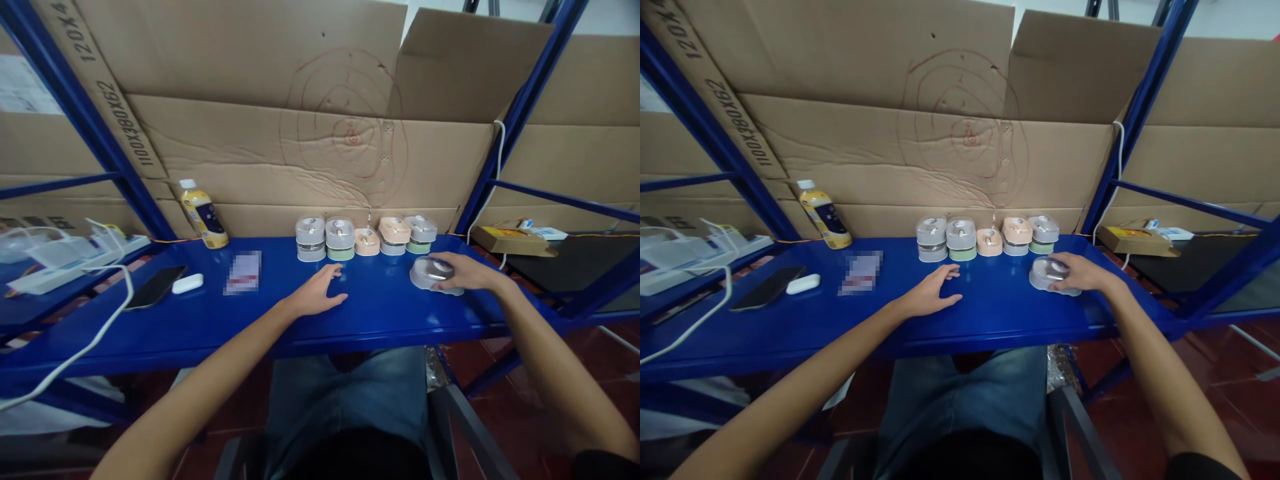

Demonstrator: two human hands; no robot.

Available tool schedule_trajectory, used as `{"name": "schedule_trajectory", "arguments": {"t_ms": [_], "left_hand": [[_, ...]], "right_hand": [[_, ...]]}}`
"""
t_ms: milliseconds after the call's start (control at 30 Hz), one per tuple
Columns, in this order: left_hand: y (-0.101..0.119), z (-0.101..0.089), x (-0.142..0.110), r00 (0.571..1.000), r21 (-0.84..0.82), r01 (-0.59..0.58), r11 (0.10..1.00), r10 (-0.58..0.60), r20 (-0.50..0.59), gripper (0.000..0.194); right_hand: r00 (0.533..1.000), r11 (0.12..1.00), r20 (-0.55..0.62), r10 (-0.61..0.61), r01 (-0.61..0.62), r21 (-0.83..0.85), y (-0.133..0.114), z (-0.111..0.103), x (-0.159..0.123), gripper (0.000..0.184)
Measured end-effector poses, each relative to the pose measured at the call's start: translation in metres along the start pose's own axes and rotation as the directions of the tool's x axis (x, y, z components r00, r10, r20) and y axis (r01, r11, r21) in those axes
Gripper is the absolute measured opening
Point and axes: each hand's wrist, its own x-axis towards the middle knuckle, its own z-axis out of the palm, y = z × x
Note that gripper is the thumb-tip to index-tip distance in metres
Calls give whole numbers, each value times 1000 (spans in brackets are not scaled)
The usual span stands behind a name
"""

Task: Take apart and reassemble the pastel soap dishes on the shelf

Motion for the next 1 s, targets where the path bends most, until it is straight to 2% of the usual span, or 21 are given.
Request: {"name": "schedule_trajectory", "arguments": {"t_ms": [67,133,200,267,300,367,433,500,600,667,733,800,867,933,1000], "left_hand": [[0,0,1,1000,-5,-4,1000,4,-9,72],[0,-1,1,1000,-11,0,1000,0,-13,70],[1,-1,1,1000,-8,-1,1000,1,-9,67],[2,-2,1,1000,0,-7,1000,7,-4,65],[2,-2,1,1000,2,-8,1000,8,-5,64],[1,-2,1,1000,-1,-4,1000,4,-10,63],[-1,-2,1,1000,-12,1,1000,-1,-15,62],[-4,-1,2,1000,-21,-2,1000,2,-16,61],[-9,0,2,1000,-27,-13,1000,12,-22,60],[-10,1,1,1000,-29,-17,999,16,-26,60],[-10,1,1,999,-35,-16,999,15,-31,60],[-8,1,2,999,-44,-14,999,13,-34,59],[-6,1,2,999,-49,-20,999,18,-38,58],[-5,1,2,998,-50,-27,998,24,-54,60],[-4,-1,2,997,-61,-24,998,19,-78,71]], "right_hand": [[997,997,-19,68,-69,-31,25,-8,-1,96],[994,994,-65,89,-93,-59,32,-10,2,100],[981,993,-188,56,-75,-94,17,-8,6,97],[940,992,-339,-28,-16,-125,-16,-1,13,85],[927,991,-366,-84,39,-129,-36,5,20,80],[925,975,-316,-211,176,-136,-79,20,41,77],[930,953,-236,-281,241,-187,-115,37,71,80],[957,938,-126,-260,220,-268,-141,54,102,86],[989,930,-27,-147,129,-346,-160,71,131,85],[995,923,4,-103,97,-373,-166,74,128,83],[995,914,8,-104,99,-393,-171,70,109,80],[991,910,-20,-134,115,-400,-177,62,83,71],[990,920,-90,-111,68,-386,-184,52,61,60],[987,929,-161,25,-83,-361,-190,43,49,69],[970,919,-139,201,-235,-316,-193,39,47,86]]}}
